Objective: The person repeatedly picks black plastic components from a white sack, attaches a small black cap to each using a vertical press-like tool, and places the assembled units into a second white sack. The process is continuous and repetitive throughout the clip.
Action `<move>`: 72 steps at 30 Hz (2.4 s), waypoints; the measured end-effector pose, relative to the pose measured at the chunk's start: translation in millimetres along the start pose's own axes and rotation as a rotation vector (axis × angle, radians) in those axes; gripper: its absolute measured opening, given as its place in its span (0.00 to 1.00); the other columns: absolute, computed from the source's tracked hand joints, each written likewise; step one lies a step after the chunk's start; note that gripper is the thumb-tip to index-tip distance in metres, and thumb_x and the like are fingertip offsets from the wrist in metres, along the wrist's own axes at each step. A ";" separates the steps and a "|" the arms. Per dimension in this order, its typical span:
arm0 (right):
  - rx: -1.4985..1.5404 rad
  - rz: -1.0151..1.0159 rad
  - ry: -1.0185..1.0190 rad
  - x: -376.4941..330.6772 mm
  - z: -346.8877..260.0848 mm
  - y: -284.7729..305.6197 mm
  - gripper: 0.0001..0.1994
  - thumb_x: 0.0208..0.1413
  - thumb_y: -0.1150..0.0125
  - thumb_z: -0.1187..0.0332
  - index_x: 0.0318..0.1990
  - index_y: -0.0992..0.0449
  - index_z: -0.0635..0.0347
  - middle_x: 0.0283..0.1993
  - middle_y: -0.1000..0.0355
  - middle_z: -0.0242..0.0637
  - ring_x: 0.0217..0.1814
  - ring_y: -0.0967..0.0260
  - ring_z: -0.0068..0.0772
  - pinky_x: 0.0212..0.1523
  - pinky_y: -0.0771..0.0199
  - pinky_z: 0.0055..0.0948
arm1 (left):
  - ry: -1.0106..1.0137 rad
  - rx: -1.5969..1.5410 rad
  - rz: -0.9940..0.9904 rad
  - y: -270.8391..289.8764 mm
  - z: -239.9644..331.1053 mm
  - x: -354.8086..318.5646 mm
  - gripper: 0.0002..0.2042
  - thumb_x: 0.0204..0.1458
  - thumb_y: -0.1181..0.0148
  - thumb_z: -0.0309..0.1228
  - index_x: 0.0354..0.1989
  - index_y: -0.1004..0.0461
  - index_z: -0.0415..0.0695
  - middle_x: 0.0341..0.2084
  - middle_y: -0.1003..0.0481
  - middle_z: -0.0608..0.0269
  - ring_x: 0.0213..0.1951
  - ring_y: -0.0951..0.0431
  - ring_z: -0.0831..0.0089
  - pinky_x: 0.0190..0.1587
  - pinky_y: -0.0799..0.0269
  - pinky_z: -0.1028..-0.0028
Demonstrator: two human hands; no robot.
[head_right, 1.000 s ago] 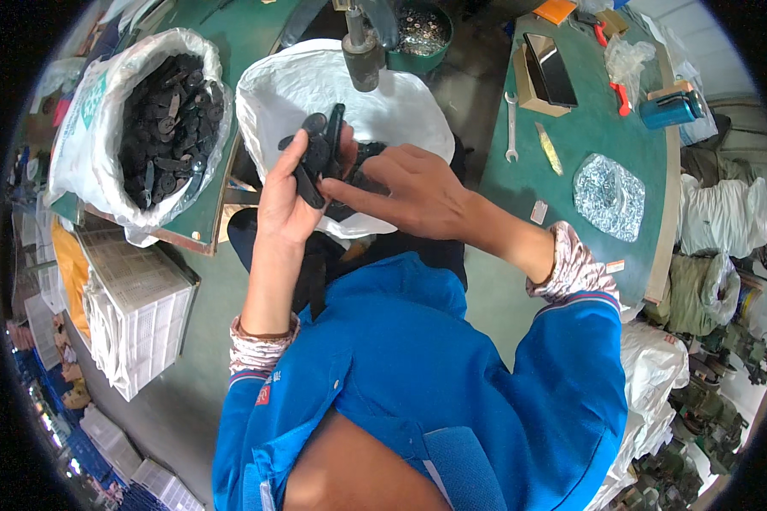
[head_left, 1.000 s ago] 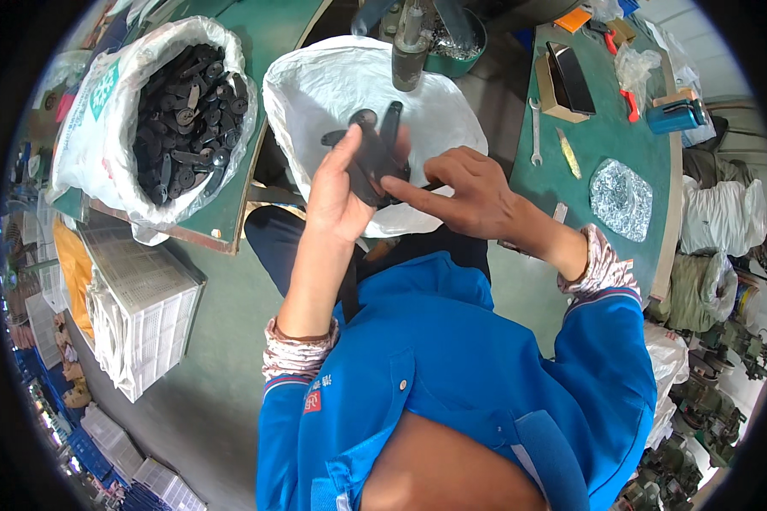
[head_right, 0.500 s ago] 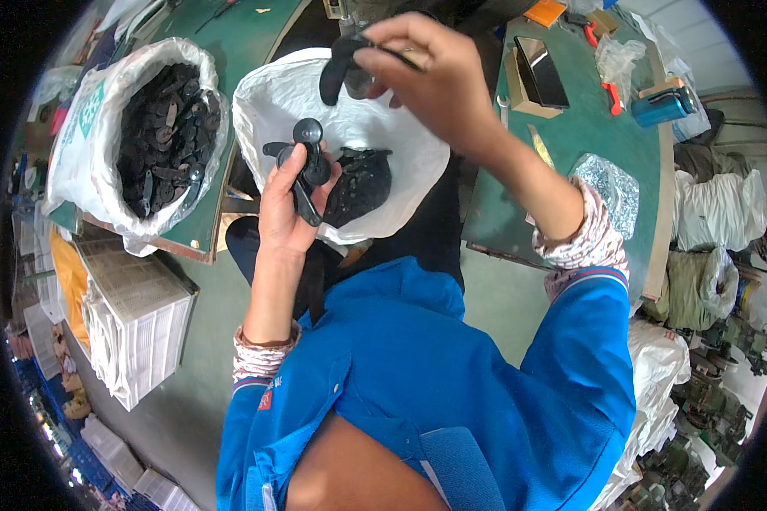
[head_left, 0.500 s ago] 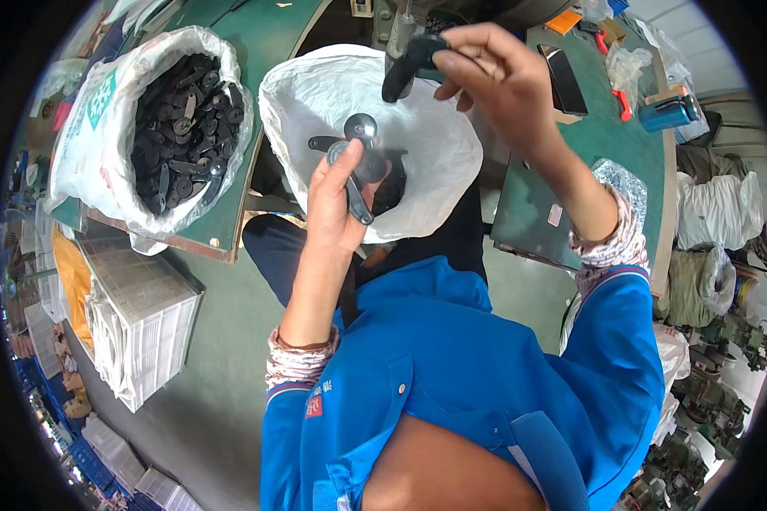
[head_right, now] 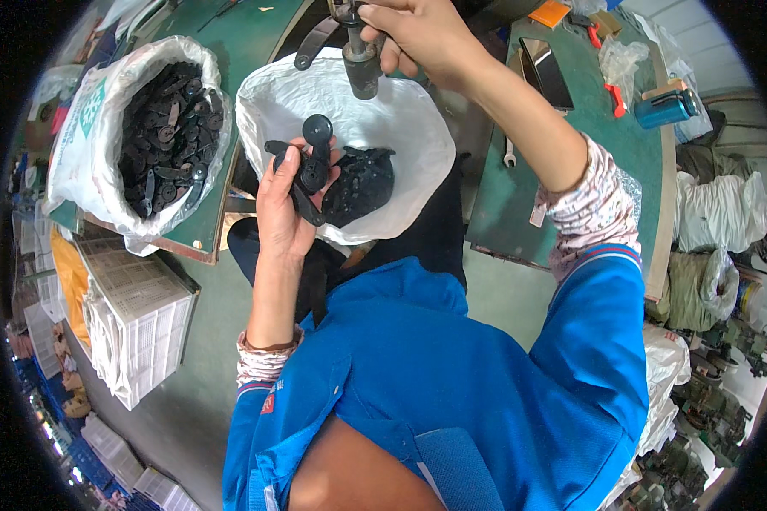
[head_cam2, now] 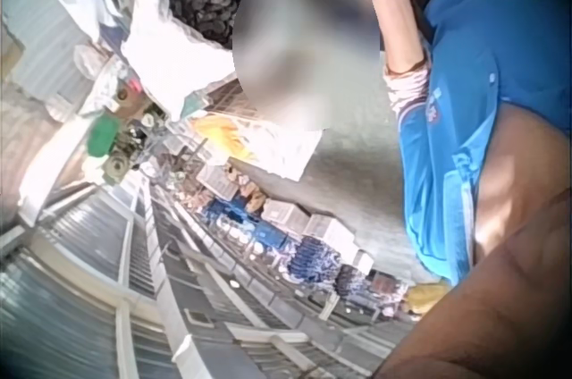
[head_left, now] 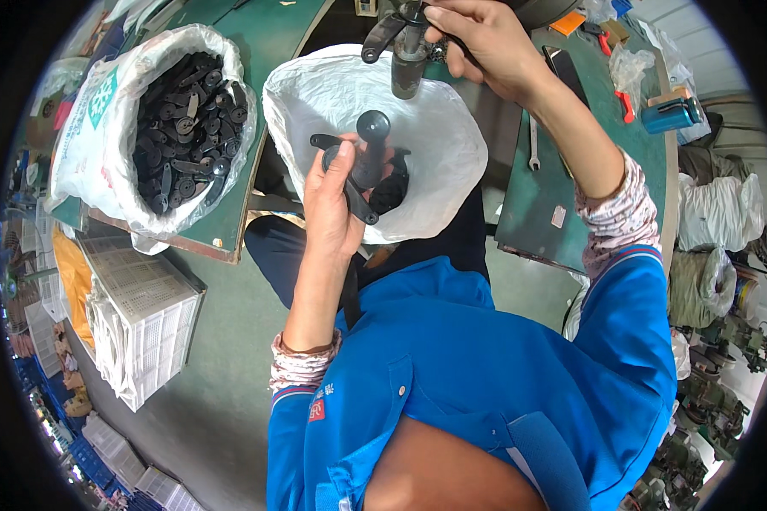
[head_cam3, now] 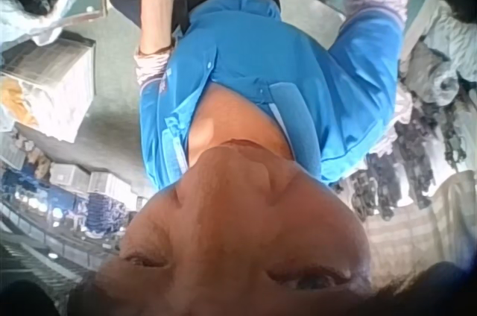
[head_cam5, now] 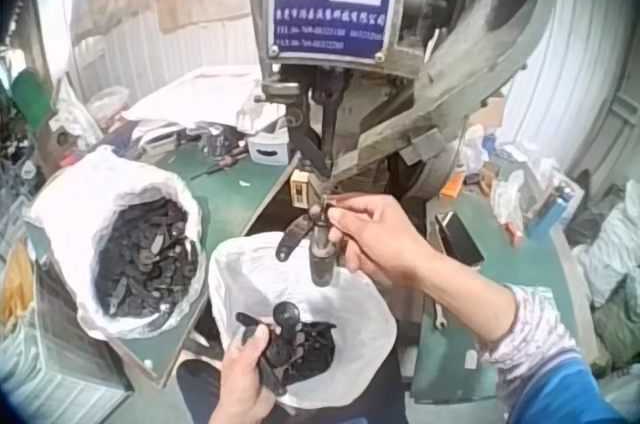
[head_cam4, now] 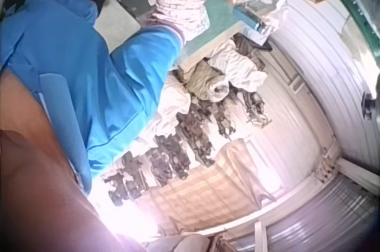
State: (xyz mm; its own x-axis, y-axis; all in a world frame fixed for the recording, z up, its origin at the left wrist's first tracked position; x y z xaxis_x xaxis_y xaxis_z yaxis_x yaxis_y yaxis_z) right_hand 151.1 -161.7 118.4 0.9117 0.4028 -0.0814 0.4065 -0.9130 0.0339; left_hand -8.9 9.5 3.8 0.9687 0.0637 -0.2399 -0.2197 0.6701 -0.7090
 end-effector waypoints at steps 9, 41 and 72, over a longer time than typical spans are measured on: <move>-0.036 -0.110 0.228 -72.8 109.8 -42.9 0.12 0.59 0.42 0.66 0.45 0.23 0.64 0.35 0.24 0.34 0.39 0.28 0.21 0.40 0.29 0.21 | 0.059 -0.055 -0.148 3.2 -11.7 6.4 0.14 0.58 0.44 0.36 0.47 0.30 0.39 0.43 0.25 0.54 0.45 0.24 0.67 0.48 0.26 0.66; -0.079 -0.009 -0.060 8.9 -31.3 6.3 0.09 0.62 0.52 0.70 0.38 0.27 0.66 0.24 0.28 0.33 0.13 0.40 0.18 0.13 0.43 0.19 | 0.150 -0.049 -0.134 -14.9 -19.9 -4.4 0.16 0.60 0.54 0.27 0.56 0.38 0.36 0.47 0.30 0.44 0.44 0.24 0.58 0.42 0.22 0.63; 0.385 0.313 0.183 -106.9 120.7 -10.7 0.12 0.64 0.50 0.67 0.46 0.27 0.66 0.43 0.25 0.42 0.40 0.26 0.32 0.42 0.26 0.29 | -0.640 1.312 0.499 124.1 111.9 65.9 0.27 0.47 0.41 0.26 0.58 0.40 0.40 0.42 0.25 0.52 0.39 0.24 0.61 0.45 0.28 0.66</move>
State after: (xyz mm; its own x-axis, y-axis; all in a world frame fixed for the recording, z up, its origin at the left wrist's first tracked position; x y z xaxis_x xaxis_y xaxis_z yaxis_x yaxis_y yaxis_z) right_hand 42.0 -202.7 6.5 0.9954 0.0807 0.0509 0.0933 -0.9349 -0.3425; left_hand 40.6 179.6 -25.8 0.7914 0.5379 0.2904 -0.6050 0.6209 0.4985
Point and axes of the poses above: each hand's wrist, its own x-axis towards the middle knuckle, its own y-axis out of the back of the hand, z = x × y, the point moved 1 cm from there along x, towards the middle knuckle
